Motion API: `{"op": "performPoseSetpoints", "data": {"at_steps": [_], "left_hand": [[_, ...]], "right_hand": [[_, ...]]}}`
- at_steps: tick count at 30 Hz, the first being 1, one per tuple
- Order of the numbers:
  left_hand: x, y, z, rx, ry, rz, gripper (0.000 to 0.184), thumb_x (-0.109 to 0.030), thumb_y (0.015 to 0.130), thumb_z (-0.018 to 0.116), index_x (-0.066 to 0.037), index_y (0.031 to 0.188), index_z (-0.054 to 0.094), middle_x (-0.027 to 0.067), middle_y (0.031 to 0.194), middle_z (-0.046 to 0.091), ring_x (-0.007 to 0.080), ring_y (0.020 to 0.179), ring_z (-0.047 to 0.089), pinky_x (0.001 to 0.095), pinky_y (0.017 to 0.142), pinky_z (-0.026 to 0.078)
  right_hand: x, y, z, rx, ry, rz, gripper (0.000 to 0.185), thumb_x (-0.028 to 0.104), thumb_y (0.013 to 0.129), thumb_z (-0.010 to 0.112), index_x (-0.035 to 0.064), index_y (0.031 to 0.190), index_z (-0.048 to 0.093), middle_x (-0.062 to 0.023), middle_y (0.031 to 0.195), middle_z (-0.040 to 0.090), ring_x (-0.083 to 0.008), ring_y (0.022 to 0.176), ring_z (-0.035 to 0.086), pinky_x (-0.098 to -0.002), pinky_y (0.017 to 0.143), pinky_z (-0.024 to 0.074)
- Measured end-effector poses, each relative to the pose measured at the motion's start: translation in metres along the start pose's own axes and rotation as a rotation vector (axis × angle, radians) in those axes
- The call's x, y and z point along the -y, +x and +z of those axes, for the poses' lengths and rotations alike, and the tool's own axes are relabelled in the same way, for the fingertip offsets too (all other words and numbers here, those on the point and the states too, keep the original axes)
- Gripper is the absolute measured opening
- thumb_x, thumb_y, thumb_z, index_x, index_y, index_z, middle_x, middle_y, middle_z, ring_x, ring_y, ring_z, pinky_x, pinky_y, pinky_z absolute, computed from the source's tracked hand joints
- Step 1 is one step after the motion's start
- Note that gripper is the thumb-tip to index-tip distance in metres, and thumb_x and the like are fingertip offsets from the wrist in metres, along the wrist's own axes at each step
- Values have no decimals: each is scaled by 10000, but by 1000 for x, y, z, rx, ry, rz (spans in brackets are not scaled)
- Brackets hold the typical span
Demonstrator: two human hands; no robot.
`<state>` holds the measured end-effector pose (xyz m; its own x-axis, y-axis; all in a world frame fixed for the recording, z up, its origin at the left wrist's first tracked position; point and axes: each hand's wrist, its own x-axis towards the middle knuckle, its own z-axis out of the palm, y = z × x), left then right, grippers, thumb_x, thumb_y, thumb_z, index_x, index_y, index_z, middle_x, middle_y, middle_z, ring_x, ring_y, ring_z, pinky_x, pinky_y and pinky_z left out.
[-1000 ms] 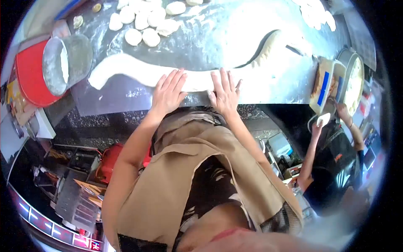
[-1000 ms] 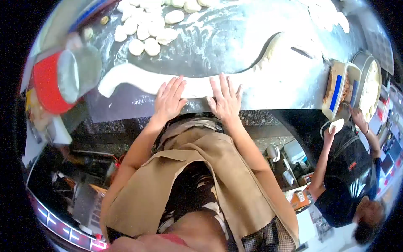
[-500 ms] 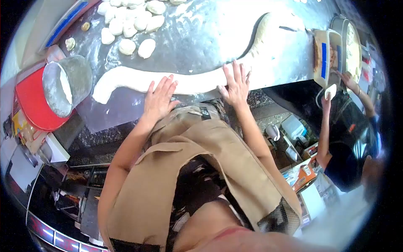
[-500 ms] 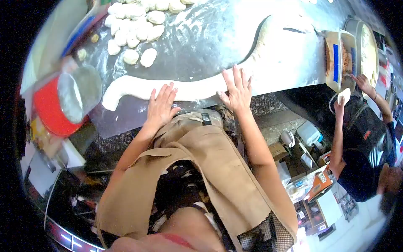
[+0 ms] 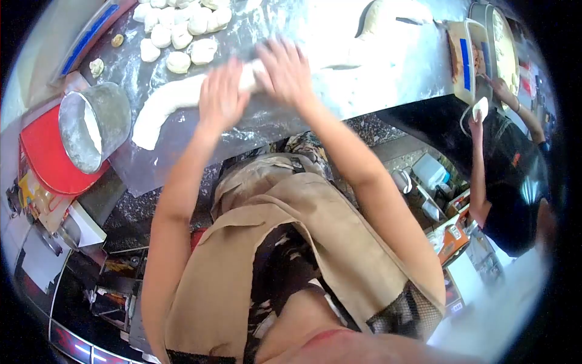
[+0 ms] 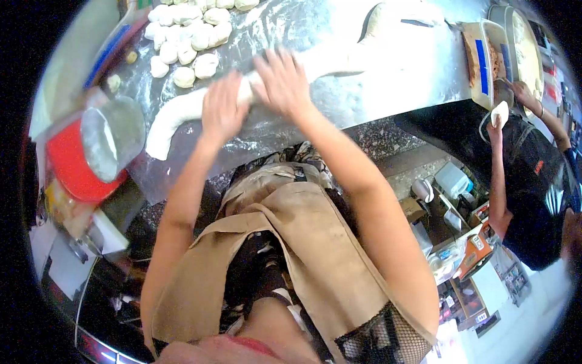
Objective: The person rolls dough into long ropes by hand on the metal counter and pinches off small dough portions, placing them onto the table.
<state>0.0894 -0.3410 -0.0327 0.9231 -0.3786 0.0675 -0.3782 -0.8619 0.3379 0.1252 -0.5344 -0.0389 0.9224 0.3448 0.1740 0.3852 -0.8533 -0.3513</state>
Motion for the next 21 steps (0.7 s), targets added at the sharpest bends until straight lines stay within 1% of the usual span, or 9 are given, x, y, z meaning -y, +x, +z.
{"op": "performPoseSetpoints", "data": {"at_steps": [2, 4, 6, 10, 12, 14, 16, 18, 21], "left_hand": [[-15, -71, 1, 206, 108, 75, 714, -369, 822, 649, -99, 1425, 380, 114, 1501, 330, 290, 1360, 333, 501, 1094, 267], [-17, -88, 4, 230, 56, 118, 721, -385, 836, 635, -97, 1436, 361, 109, 1512, 304, 281, 1381, 295, 501, 1105, 249], [-15, -65, 4, 288, 133, 24, 717, -385, 849, 626, -92, 1441, 346, 118, 1512, 297, 285, 1388, 276, 493, 1112, 242], [12, -3, -16, 2, -27, 47, 751, -352, 826, 664, -12, 1415, 345, 182, 1476, 350, 324, 1339, 369, 496, 1117, 248], [27, -35, -38, 24, 93, 210, 847, -377, 750, 733, 17, 1397, 353, 210, 1481, 331, 339, 1345, 365, 506, 1121, 245], [40, -76, -46, 417, 95, 294, 947, -421, 680, 778, 46, 1386, 354, 240, 1485, 309, 361, 1362, 338, 496, 1139, 217], [25, -101, -31, 658, 36, 182, 973, -420, 650, 799, 58, 1377, 362, 262, 1474, 308, 387, 1371, 315, 486, 1150, 201], [-19, -94, 8, 557, 92, 163, 934, -403, 675, 784, 62, 1371, 371, 271, 1466, 313, 397, 1382, 288, 476, 1153, 201], [-131, -10, 68, 484, -61, 188, 782, -351, 770, 711, 29, 1372, 387, 252, 1448, 346, 384, 1375, 298, 468, 1144, 225]], "right_hand": [[2, -90, -9, 178, -44, -66, 652, 480, 854, 522, 205, 1434, 408, -141, 1496, 337, -342, 1358, 328, -547, 1102, 233], [2, -112, -11, 213, -28, -51, 667, 500, 846, 526, 209, 1434, 406, -132, 1499, 337, -336, 1372, 308, -541, 1107, 218], [-1, -62, -4, 98, 19, -63, 668, 509, 841, 533, 201, 1423, 419, -135, 1482, 362, -336, 1355, 337, -538, 1103, 230], [-28, 53, 1, -92, 152, -12, 476, 410, 897, 495, 100, 1254, 542, -171, 1384, 469, -370, 1273, 422, -487, 1079, 301], [-62, 60, -17, -471, 530, -5, 410, 302, 912, 469, 45, 1215, 570, -208, 1298, 536, -391, 1231, 462, -465, 1063, 336], [-68, -2, -112, -525, 600, 144, 385, 211, 947, 398, -11, 1212, 568, -238, 1241, 565, -402, 1188, 505, -434, 1039, 375], [-103, -72, -127, -485, 527, 392, 397, 209, 989, 356, -36, 1230, 554, -234, 1235, 573, -365, 1157, 548, -408, 1010, 405], [-130, -146, -119, -473, 615, 747, 477, 333, 1041, 292, -10, 1234, 561, -135, 1180, 611, -247, 1098, 575, -356, 956, 428], [-138, -216, -129, -521, 739, 1063, 478, 344, 1040, 302, -12, 1193, 582, -109, 1104, 637, -203, 1025, 597, -332, 899, 456]]}}
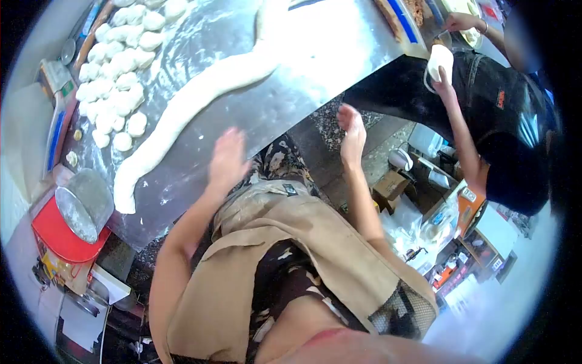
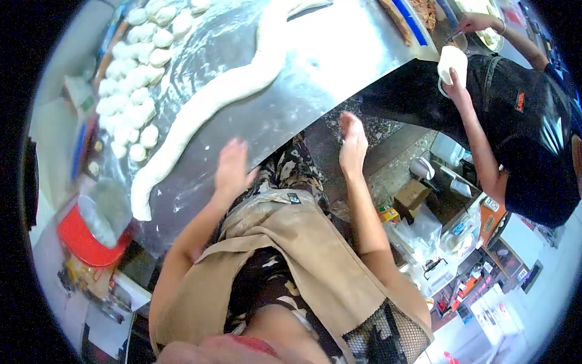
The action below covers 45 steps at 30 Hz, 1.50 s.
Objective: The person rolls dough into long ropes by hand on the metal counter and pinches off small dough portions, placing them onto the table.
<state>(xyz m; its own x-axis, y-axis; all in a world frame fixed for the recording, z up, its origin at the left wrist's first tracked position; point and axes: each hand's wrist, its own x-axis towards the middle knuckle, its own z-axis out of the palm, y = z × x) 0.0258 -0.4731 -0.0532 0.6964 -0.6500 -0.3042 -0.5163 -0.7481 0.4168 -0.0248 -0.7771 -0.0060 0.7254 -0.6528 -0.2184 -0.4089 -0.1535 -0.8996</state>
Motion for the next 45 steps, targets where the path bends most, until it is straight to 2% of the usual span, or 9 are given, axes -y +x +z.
{"op": "performPoseSetpoints", "data": {"at_steps": [10, 12, 15, 19, 25, 31, 33, 39, 45], "left_hand": [[-172, 374, -41, -462, -38, 164, 613, -353, 853, 631, -58, 1361, 457, 179, 1456, 378, 322, 1361, 341, 453, 1118, 276], [-155, 353, -76, -415, -417, 358, 506, -291, 827, 666, -102, 1282, 553, 153, 1377, 479, 315, 1254, 468, 424, 1039, 381], [-71, 257, -121, -775, -97, 344, 513, -254, 761, 731, -111, 1231, 584, 133, 1326, 522, 314, 1164, 526, 409, 969, 424], [43, 171, -124, -291, -124, -87, 769, -383, 658, 787, -52, 1288, 497, 196, 1248, 525, 336, 1150, 511, 453, 1002, 399], [42, 122, -95, -45, -146, -75, 705, -275, 647, 781, -42, 1250, 500, 174, 1124, 602, 329, 998, 602, 375, 892, 485], [79, 30, -130, 759, -1801, -107, 746, -354, 716, 753, 7, 1300, 462, 200, 961, 657, 244, 828, 672, 329, 733, 552], [93, -4, -112, 1000, -1864, -177, 797, -388, 711, 766, -2, 1322, 433, 220, 933, 667, 251, 783, 679, 343, 675, 568], [104, -145, -141, 652, -1997, -600, 511, -277, 729, 721, 24, 1105, 549, 124, 792, 645, 247, 704, 659, 391, 713, 558], [186, -259, -191, 799, -1455, -894, 400, -154, 732, 705, 47, 1058, 589, 120, 795, 638, 229, 672, 646, 367, 649, 536]], "right_hand": [[19, 61, -32, 142, 126, 20, 459, 329, 1036, 332, -17, 1119, 623, -110, 1007, 674, -169, 903, 622, -303, 836, 477], [19, 75, -29, 161, 130, 9, 394, 279, 1026, 386, -28, 1092, 624, -110, 993, 675, -159, 873, 625, -290, 803, 486], [10, 91, -10, 209, 499, 365, 304, 213, 1003, 446, -30, 1093, 604, -121, 962, 672, -175, 856, 648, -292, 795, 519], [23, 97, 50, 397, 556, 582, 325, 242, 978, 478, -53, 1061, 588, -160, 998, 665, -215, 877, 659, -302, 770, 534], [36, 61, 142, 326, 542, 622, 508, 393, 977, 451, -60, 1200, 502, -178, 1082, 617, -267, 978, 605, -370, 860, 487], [75, 29, 210, 399, 860, 731, 414, 395, 921, 537, 10, 1071, 565, -117, 894, 624, -243, 847, 619, -363, 755, 505], [58, 40, 242, 696, 1413, 788, 415, 406, 906, 530, 7, 1016, 561, -132, 840, 604, -275, 798, 612, -395, 737, 519], [69, 53, 259, 435, 1508, 735, 397, 367, 852, 557, -15, 959, 551, -142, 822, 594, -296, 726, 598, -435, 687, 526], [38, 118, 232, 559, 1724, 667, 415, 343, 806, 603, -26, 989, 547, -136, 824, 594, -293, 717, 591, -436, 681, 525]]}}
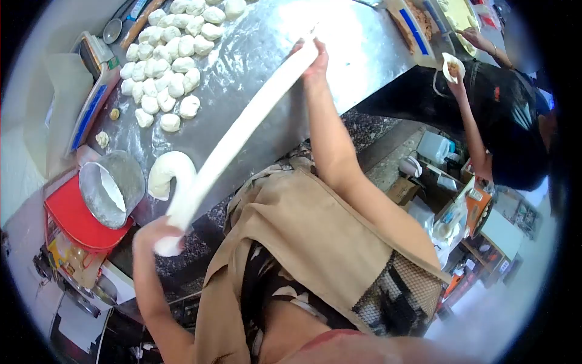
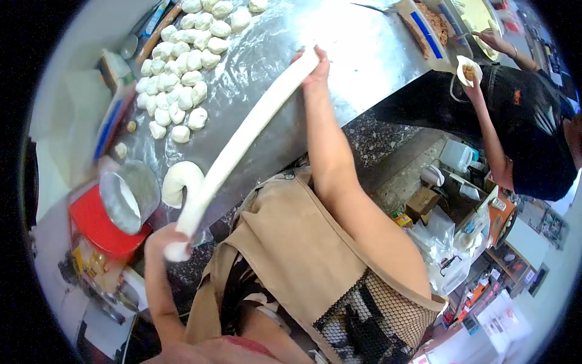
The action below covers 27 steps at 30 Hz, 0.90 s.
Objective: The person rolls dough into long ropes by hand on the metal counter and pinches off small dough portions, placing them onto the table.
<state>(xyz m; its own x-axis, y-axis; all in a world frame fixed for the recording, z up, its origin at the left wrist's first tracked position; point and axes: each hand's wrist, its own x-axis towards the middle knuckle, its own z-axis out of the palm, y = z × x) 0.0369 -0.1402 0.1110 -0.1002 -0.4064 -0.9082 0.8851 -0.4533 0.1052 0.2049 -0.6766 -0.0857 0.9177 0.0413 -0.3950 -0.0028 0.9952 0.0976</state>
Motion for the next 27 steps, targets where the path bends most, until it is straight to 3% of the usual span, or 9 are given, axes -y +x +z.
{"op": "performPoseSetpoints", "data": {"at_steps": [5, 7, 8, 10, 12, 15, 17, 23, 27], "left_hand": [[30, -38, -58, -897, 650, 55, 544, -270, 698, 776, 28, 1118, 602, 158, 949, 682, 256, 817, 655, 379, 754, 523], [-22, 0, 0, -1256, 1070, 259, 517, -181, 724, 750, -21, 1190, 593, 175, 1062, 660, 331, 997, 630, 413, 880, 483], [-55, 35, 33, -1278, 922, 592, 488, -151, 759, 721, -28, 1210, 583, 179, 1136, 626, 314, 1080, 593, 402, 926, 457], [-158, 90, 114, -852, 724, 1063, 602, -209, 749, 754, -40, 1280, 527, 171, 1289, 539, 316, 1224, 491, 388, 1043, 371], [-233, 165, 146, -892, 847, 1299, 785, -326, 710, 799, -42, 1351, 445, 170, 1335, 507, 316, 1243, 479, 381, 1044, 367], [-290, 217, 184, -839, 849, 1311, 722, -314, 691, 801, -26, 1285, 510, 190, 1260, 570, 331, 1163, 550, 372, 979, 424], [-292, 213, 199, -560, 651, 889, 664, -314, 668, 793, -37, 1225, 559, 196, 1076, 654, 319, 988, 636, 405, 868, 494], [-236, 216, 187, -389, 591, 849, 530, -290, 669, 777, -31, 1102, 615, 156, 874, 680, 227, 781, 655, 351, 740, 508], [-210, 198, 178, -390, 618, 733, 531, -283, 678, 772, -34, 1118, 612, 159, 889, 684, 226, 802, 660, 350, 747, 509]], "right_hand": [[19, -15, 18, -31, -176, -81, 414, 295, 797, 649, -10, 1059, 548, -130, 828, 597, -277, 726, 589, -420, 707, 521], [10, -20, 16, -2, -214, -40, 409, 284, 801, 653, -4, 1072, 548, -130, 829, 599, -277, 728, 589, -415, 713, 521], [4, -24, 13, 26, -258, -6, 406, 273, 805, 657, 1, 1085, 548, -131, 830, 601, -277, 730, 590, -410, 719, 521], [-3, -29, 19, 8, -340, -16, 401, 274, 809, 657, 4, 1084, 549, -135, 837, 607, -284, 730, 595, -411, 716, 526], [-7, -32, 35, 48, -340, -38, 393, 257, 804, 654, 3, 1084, 547, -142, 836, 610, -288, 727, 601, -415, 712, 530], [-10, -50, 87, 39, -516, -131, 409, 214, 794, 615, -50, 1096, 534, -149, 926, 598, -275, 837, 598, -397, 808, 517], [7, -46, 110, 34, -574, -156, 414, 162, 762, 593, -102, 1076, 539, -172, 995, 615, -299, 869, 622, -410, 848, 521], [42, -47, 135, 142, -337, -112, 307, 206, 859, 652, 103, 1114, 517, -66, 853, 597, -190, 689, 602, -358, 623, 512], [79, -47, 186, 306, -390, -80, 296, 257, 866, 642, 116, 1113, 557, -9, 780, 597, -128, 621, 562, -319, 609, 472]]}}
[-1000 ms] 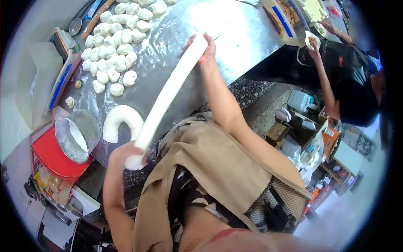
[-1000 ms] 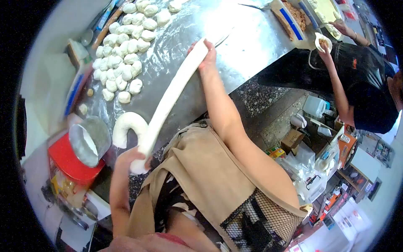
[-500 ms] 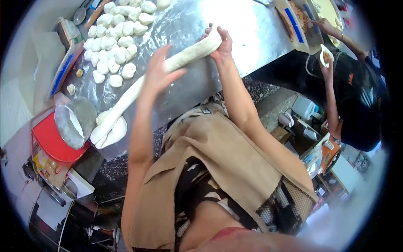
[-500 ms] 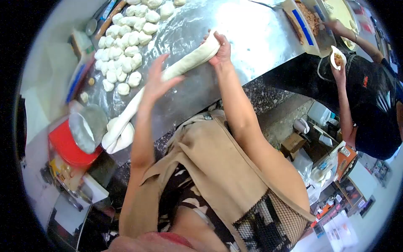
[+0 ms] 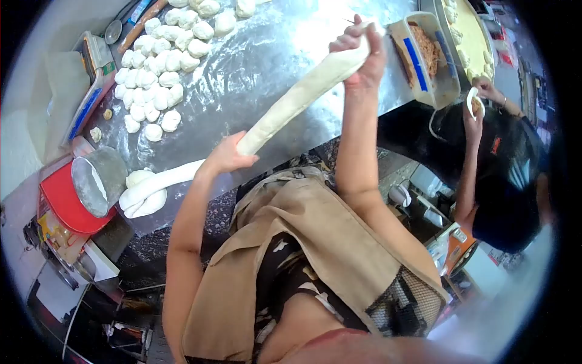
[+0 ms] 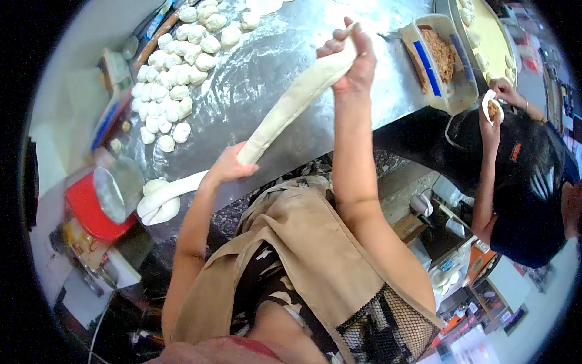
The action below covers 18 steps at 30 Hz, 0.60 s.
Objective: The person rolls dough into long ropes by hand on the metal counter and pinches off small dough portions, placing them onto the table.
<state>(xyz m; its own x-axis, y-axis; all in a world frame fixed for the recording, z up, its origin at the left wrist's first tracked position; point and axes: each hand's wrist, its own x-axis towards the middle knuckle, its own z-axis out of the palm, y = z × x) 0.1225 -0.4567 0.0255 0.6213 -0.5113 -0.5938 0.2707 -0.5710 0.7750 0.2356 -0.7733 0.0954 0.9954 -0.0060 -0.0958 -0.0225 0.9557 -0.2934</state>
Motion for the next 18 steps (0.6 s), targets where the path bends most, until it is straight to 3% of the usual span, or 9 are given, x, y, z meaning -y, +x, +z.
{"op": "performPoseSetpoints", "data": {"at_steps": [3, 5, 7, 10, 11, 13, 14, 17, 18], "left_hand": [[4, -20, -15, 0, 80, -75, 549, -280, 683, 771, -41, 1149, 607, 157, 901, 688, 218, 817, 663, 342, 751, 510], [15, -25, -23, -72, 146, -14, 530, -275, 691, 767, -31, 1138, 618, 144, 912, 696, 213, 822, 665, 336, 747, 515], [25, -8, -31, -76, 95, -53, 516, -276, 692, 767, -20, 1118, 626, 133, 913, 698, 212, 819, 664, 335, 747, 518], [34, 27, -49, 52, -121, -183, 388, -240, 737, 746, 28, 1004, 654, 95, 858, 693, 171, 775, 661, 318, 718, 522], [40, 41, -59, 157, -258, -255, 356, -227, 751, 741, 32, 980, 656, 89, 828, 688, 156, 754, 658, 306, 699, 521], [46, 45, -67, 178, -340, -246, 322, -226, 766, 731, 23, 956, 657, 85, 802, 681, 146, 724, 649, 296, 670, 514], [49, 46, -67, 198, -431, -239, 290, -225, 780, 721, 14, 933, 657, 82, 776, 674, 136, 695, 639, 286, 642, 508], [57, 47, -68, 281, -539, -169, 294, -256, 788, 715, -8, 934, 651, 78, 764, 665, 143, 661, 623, 275, 609, 497], [53, 40, -63, 294, -649, -160, 292, -268, 793, 702, -22, 939, 641, 75, 749, 653, 148, 640, 612, 277, 593, 491]], "right_hand": [[30, 34, 18, 127, 10, 8, 233, 226, 875, 631, 73, 1040, 573, -24, 786, 608, -118, 609, 570, -314, 606, 465], [66, 85, -36, 252, 121, 238, 403, 381, 833, 604, 92, 1113, 628, -167, 977, 666, -304, 856, 641, -493, 762, 501], [50, 116, -39, 202, -290, 77, 239, 213, 883, 621, 25, 1030, 616, -50, 824, 623, -146, 658, 588, -324, 696, 497], [-3, 134, -132, -509, -1924, -149, 605, 350, 752, 766, -47, 1169, 580, -171, 1078, 648, -259, 989, 629, -352, 852, 496], [-19, 99, -116, -450, -2112, -109, 584, 335, 778, 742, -29, 1203, 574, -195, 1124, 638, -266, 1034, 622, -371, 889, 484], [-52, 35, -82, -484, -1757, 284, 433, 277, 837, 646, -10, 1157, 601, -186, 1039, 660, -249, 1019, 626, -356, 843, 500], [-72, 1, -132, -316, -1387, 367, 217, 241, 817, 615, 46, 761, 693, -95, 704, 689, -220, 752, 687, -339, 744, 531], [-175, -76, -107, -601, -510, 920, 643, 540, 869, 596, -21, 1175, 528, -253, 1131, 601, -313, 924, 638, -408, 818, 523], [-203, -83, -87, -554, -225, 834, 604, 499, 860, 627, -8, 1173, 530, -225, 1110, 607, -308, 975, 619, -430, 820, 519]]}}
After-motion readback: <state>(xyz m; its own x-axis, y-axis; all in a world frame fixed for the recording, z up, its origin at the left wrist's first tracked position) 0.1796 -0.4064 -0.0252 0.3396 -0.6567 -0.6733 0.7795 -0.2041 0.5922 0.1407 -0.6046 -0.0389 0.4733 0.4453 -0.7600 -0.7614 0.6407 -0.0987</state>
